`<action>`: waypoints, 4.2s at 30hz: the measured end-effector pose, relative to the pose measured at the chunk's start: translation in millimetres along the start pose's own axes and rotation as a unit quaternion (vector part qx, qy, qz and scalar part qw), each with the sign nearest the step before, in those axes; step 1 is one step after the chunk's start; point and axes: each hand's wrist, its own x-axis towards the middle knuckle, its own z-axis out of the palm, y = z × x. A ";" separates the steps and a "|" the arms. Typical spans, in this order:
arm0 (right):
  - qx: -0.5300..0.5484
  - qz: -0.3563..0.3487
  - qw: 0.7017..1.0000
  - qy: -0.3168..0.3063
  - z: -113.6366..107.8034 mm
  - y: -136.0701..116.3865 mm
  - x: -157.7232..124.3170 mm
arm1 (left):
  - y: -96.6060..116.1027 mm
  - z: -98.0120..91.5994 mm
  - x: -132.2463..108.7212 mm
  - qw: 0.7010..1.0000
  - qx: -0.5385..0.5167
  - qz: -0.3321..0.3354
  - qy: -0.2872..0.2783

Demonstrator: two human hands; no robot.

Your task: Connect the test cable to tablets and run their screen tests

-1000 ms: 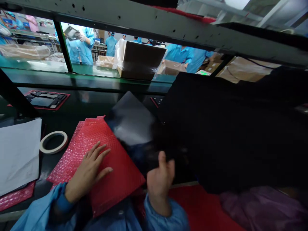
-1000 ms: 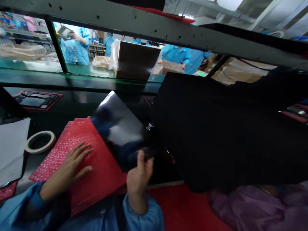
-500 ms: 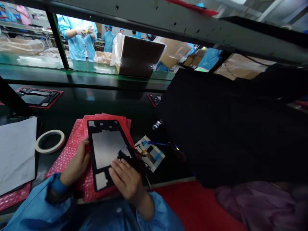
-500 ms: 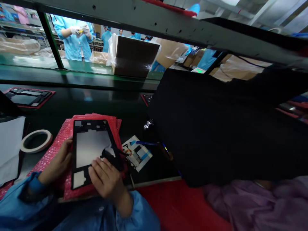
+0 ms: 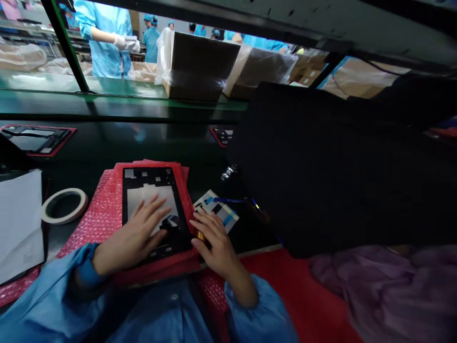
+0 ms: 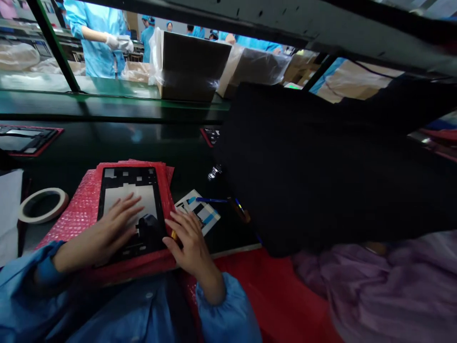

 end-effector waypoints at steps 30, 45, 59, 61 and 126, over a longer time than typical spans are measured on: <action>0.059 0.006 0.998 -0.003 10.2 14.9 8.6 | -5.6 20.3 40.0 0.990 -0.095 0.075 -0.078; -0.230 0.247 0.938 0.082 -63.2 84.8 35.6 | -45.8 29.4 38.8 0.927 -0.299 -0.148 0.171; 0.308 0.356 0.882 0.025 54.7 -31.7 16.9 | -15.5 11.6 23.3 0.978 0.197 0.050 0.049; 0.289 0.355 0.889 0.021 54.6 -30.3 15.7 | -19.3 18.4 22.5 0.975 0.221 0.006 -0.001; -0.012 0.031 0.988 -0.149 39.4 -21.0 -22.9 | -146.7 -60.0 85.1 0.914 0.014 -0.395 0.092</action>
